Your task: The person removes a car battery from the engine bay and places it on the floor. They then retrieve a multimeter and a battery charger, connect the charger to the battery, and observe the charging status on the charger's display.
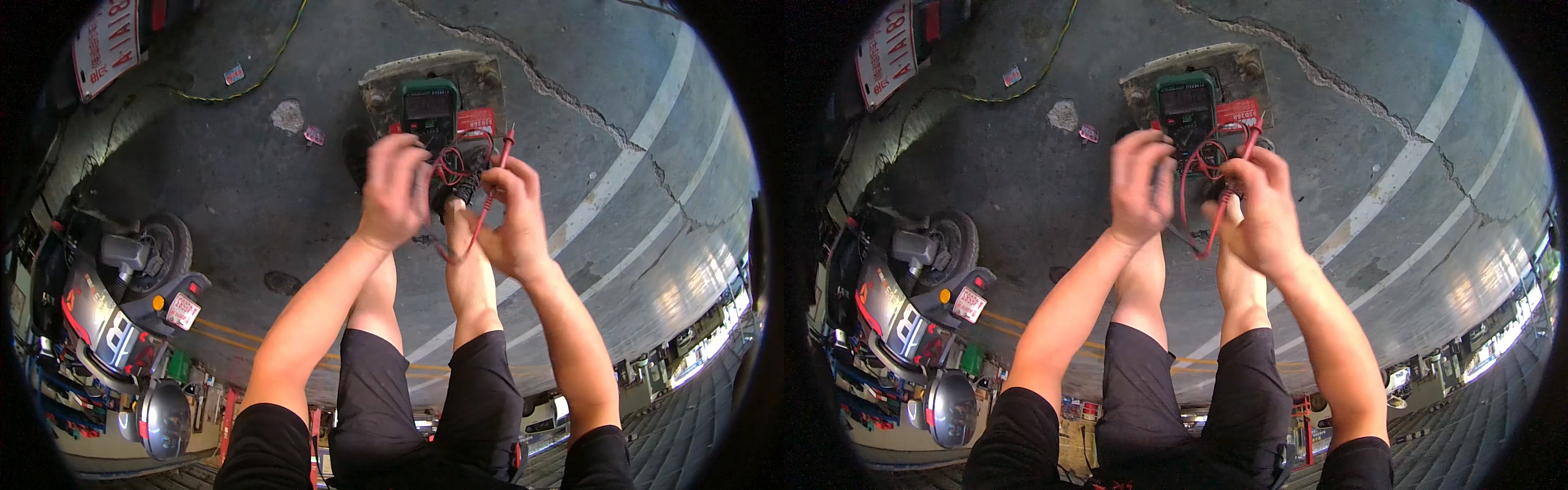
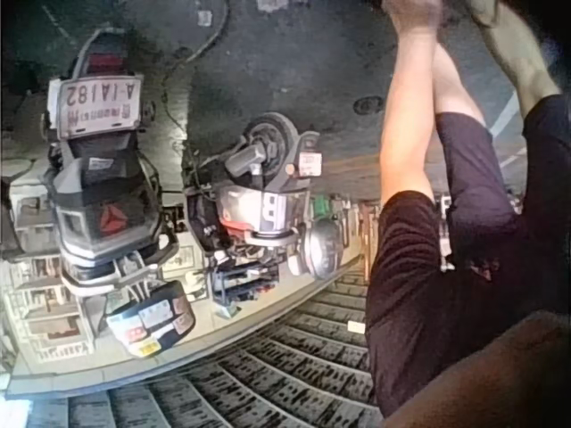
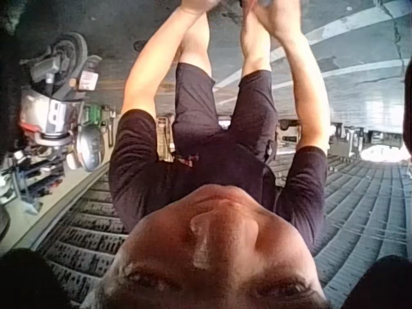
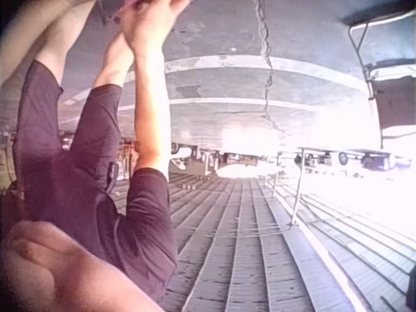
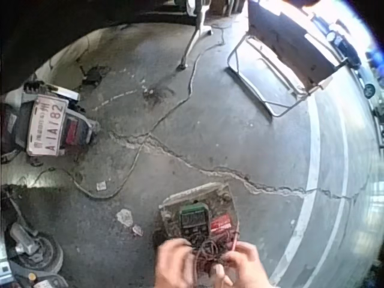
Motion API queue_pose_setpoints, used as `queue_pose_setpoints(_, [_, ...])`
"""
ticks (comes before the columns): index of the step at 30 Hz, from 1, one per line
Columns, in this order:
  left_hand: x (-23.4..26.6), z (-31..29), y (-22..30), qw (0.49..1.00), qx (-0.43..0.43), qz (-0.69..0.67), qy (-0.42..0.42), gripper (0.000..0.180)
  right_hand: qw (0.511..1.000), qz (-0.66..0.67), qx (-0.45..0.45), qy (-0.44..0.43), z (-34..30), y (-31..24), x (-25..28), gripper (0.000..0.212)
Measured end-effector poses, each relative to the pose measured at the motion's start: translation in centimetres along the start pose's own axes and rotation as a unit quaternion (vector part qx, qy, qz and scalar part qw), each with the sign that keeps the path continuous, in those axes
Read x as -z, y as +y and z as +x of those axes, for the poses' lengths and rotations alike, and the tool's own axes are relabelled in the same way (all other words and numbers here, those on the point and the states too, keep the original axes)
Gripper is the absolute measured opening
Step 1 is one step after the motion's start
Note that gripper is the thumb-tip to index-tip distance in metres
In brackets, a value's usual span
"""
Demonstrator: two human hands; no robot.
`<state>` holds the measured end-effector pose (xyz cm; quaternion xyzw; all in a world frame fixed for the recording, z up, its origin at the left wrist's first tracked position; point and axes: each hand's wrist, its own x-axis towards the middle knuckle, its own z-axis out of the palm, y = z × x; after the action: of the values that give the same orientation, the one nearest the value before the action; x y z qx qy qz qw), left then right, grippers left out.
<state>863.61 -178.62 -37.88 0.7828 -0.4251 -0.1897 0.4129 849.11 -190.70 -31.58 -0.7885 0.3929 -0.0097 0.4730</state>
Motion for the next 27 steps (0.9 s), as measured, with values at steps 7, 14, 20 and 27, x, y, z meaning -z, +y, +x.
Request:
queue_pose_setpoints(7, [-1.4, 0.6, -6.8, 0.854, 0.345, -0.346, 0.179, 0.021, 0.961, 0.183, -0.100, 0.181, 3.9, 7.3, 3.0, 0.031])
queue_pose_setpoints(14, [-2.7, 0.4, -8.0, 0.810, 0.387, -0.397, 0.191, 0.023, 0.929, 0.301, -0.107, 0.185, 4.9, 10.4, 2.2, 0.055])
queue_pose_setpoints(20, [-2.7, 0.1, -8.9, 0.837, 0.359, -0.376, 0.168, 0.022, 0.899, 0.368, -0.141, 0.193, 6.3, 11.2, 1.4, 0.063])
queue_pose_setpoints(27, [-2.5, 0.4, -9.2, 0.863, 0.367, -0.317, 0.141, 0.022, 0.903, 0.362, -0.149, 0.176, 8.7, 12.9, -0.6, 0.026])
